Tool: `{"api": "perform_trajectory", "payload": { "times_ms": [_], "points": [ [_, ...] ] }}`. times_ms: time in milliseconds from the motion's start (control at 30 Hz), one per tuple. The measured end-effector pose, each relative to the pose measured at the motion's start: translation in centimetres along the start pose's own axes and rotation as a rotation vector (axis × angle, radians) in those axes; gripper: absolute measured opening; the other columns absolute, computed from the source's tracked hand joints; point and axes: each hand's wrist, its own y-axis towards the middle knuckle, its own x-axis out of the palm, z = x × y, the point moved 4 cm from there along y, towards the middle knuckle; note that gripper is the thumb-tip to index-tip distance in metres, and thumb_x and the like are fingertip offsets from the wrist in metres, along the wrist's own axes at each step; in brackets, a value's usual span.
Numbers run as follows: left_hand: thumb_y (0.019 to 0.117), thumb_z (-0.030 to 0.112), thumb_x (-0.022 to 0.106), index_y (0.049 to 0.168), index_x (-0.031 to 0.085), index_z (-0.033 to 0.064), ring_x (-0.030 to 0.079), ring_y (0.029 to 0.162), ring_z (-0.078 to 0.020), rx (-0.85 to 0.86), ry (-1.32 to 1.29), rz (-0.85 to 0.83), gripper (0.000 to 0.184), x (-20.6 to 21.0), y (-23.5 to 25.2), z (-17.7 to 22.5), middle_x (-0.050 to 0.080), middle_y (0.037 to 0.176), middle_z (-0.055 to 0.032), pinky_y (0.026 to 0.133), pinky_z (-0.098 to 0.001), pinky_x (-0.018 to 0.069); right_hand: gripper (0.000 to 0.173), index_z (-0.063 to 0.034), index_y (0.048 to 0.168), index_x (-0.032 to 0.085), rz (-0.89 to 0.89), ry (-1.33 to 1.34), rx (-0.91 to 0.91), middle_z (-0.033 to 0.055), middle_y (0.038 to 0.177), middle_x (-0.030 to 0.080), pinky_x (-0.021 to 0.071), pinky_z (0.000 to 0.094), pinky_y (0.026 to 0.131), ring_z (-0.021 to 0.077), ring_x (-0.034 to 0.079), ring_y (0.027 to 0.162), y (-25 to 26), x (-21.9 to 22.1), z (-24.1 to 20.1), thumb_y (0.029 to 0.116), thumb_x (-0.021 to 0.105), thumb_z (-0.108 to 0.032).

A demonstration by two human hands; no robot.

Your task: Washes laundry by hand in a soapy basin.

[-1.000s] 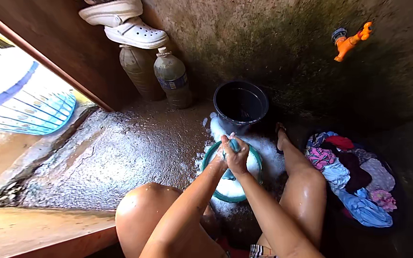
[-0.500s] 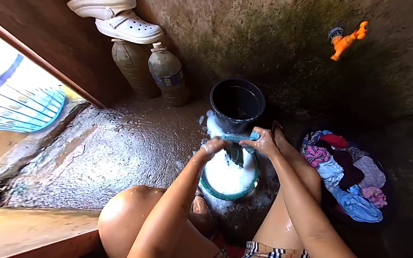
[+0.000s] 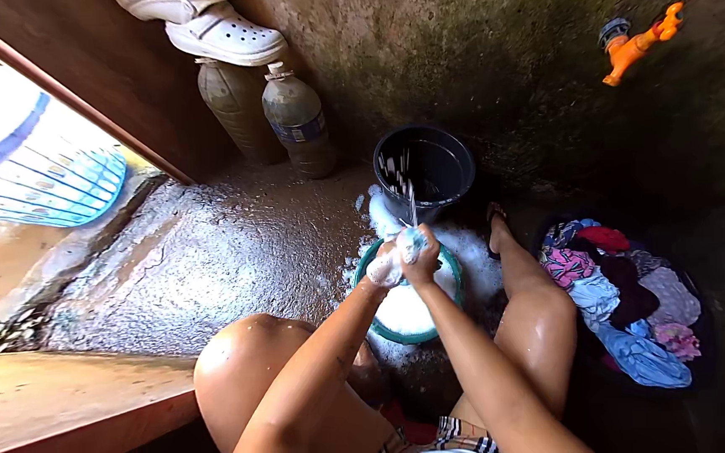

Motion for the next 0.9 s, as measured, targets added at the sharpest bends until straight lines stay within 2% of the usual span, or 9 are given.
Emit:
{"api": "perform_trajectory", "payload": {
  "times_ms": [100, 200, 333, 467, 533, 600, 733, 833, 900],
  "points": [
    [0.1092, 0.037, 0.044, 0.099, 0.062, 0.0108, 0.055, 0.061, -0.0076, -0.269, 0.057, 0.095, 0.033, 0.4, 1.1, 2.5, 0.057, 0.073, 0.0019, 0.056, -0.0257, 0.0496, 0.026, 0.0091, 0.100, 0.068, -0.150, -0.170, 0.263, 0.0224, 0.090, 0.070, 0.0554, 0.0539, 0.085, 0.0340, 0.069, 0.088, 3.4, -2.0, 5.9, 0.0923, 0.072, -0.015],
    [0.1089, 0.041, 0.046, 0.125, 0.060, 0.0029, 0.063, 0.087, -0.0236, -0.328, 0.421, 0.186, 0.044, -3.3, 1.9, 4.2, 0.065, 0.102, -0.0147, 0.079, -0.0459, 0.0542, 0.054, 0.0048, 0.096, 0.070, -0.220, -0.360, 0.512, 0.0234, 0.088, 0.069, 0.0530, 0.0591, 0.084, 0.0375, 0.068, 0.087, 4.8, -5.2, 11.9, 0.1006, 0.061, -0.048],
    [0.0967, 0.025, 0.067, 0.138, 0.048, -0.0064, 0.063, 0.112, -0.0457, -0.497, 0.925, 0.247, 0.055, -8.0, 5.5, -1.5, 0.062, 0.122, -0.0320, 0.094, -0.0641, 0.0495, 0.061, 0.0062, 0.121, 0.065, -0.328, -0.514, 0.774, 0.0274, 0.117, 0.068, 0.0486, 0.0547, 0.103, 0.0396, 0.065, 0.115, 3.1, -7.4, 18.0, 0.1083, 0.043, -0.050],
    [0.0881, 0.032, 0.078, 0.159, 0.038, 0.0147, 0.033, 0.146, -0.0506, -0.540, 1.190, -0.073, 0.083, -5.2, 8.0, -12.8, 0.028, 0.162, -0.0293, 0.113, -0.0677, 0.0336, 0.059, -0.0121, 0.156, 0.043, -0.896, -0.641, 0.684, 0.0253, 0.149, 0.051, 0.0433, 0.0585, 0.112, 0.0419, 0.053, 0.135, -4.9, -4.1, 22.2, 0.1023, 0.060, -0.028],
    [0.0927, 0.037, 0.074, 0.162, 0.032, 0.0283, 0.010, 0.155, -0.0492, -0.510, 1.241, -0.134, 0.081, -3.9, 7.8, -17.4, 0.005, 0.171, -0.0211, 0.118, -0.0725, 0.0185, 0.066, -0.0221, 0.159, 0.039, -1.111, -0.743, 0.677, 0.0248, 0.156, 0.042, 0.0386, 0.0618, 0.114, 0.0452, 0.042, 0.142, -8.8, -3.0, 22.8, 0.0976, 0.063, -0.018],
    [0.0987, 0.040, 0.064, 0.162, 0.033, 0.0285, 0.004, 0.155, -0.0487, -0.534, 1.320, -0.137, 0.071, -4.0, 7.5, -20.9, 0.003, 0.172, -0.0185, 0.118, -0.0740, 0.0133, 0.065, -0.0172, 0.158, 0.042, -1.214, -0.745, 0.738, 0.0249, 0.157, 0.041, 0.0371, 0.0608, 0.116, 0.0450, 0.041, 0.143, -11.1, -2.5, 23.4, 0.0963, 0.058, -0.005],
    [0.1030, 0.028, 0.055, 0.154, 0.043, 0.0040, 0.025, 0.152, -0.0437, -0.723, 1.363, -0.182, 0.057, -4.5, 6.7, -24.0, 0.023, 0.167, -0.0218, 0.118, -0.0619, 0.0304, 0.051, 0.0011, 0.153, 0.042, -1.349, -0.715, 0.994, 0.0263, 0.155, 0.045, 0.0338, 0.0606, 0.118, 0.0420, 0.043, 0.145, -12.4, -2.6, 24.4, 0.1051, 0.048, -0.014],
    [0.1095, 0.021, 0.046, 0.147, 0.047, -0.0043, 0.041, 0.146, -0.0368, -0.846, 0.970, -0.015, 0.045, -5.0, 4.8, -24.4, 0.046, 0.154, -0.0241, 0.120, -0.0504, 0.0321, 0.045, 0.0097, 0.148, 0.044, -1.331, -0.701, 1.121, 0.0280, 0.156, 0.043, 0.0318, 0.0540, 0.121, 0.0401, 0.040, 0.147, -12.4, -2.4, 24.0, 0.1080, 0.042, -0.011],
    [0.1109, 0.019, 0.044, 0.146, 0.045, -0.0089, 0.040, 0.146, -0.0353, -0.982, 0.726, 0.082, 0.045, -5.1, 3.0, -24.0, 0.045, 0.153, -0.0273, 0.121, -0.0457, 0.0298, 0.047, 0.0084, 0.150, 0.042, -1.171, -0.613, 1.198, 0.0263, 0.158, 0.041, 0.0286, 0.0509, 0.123, 0.0377, 0.038, 0.149, -12.9, -2.8, 23.4, 0.1132, 0.027, -0.017]
  ]
}}
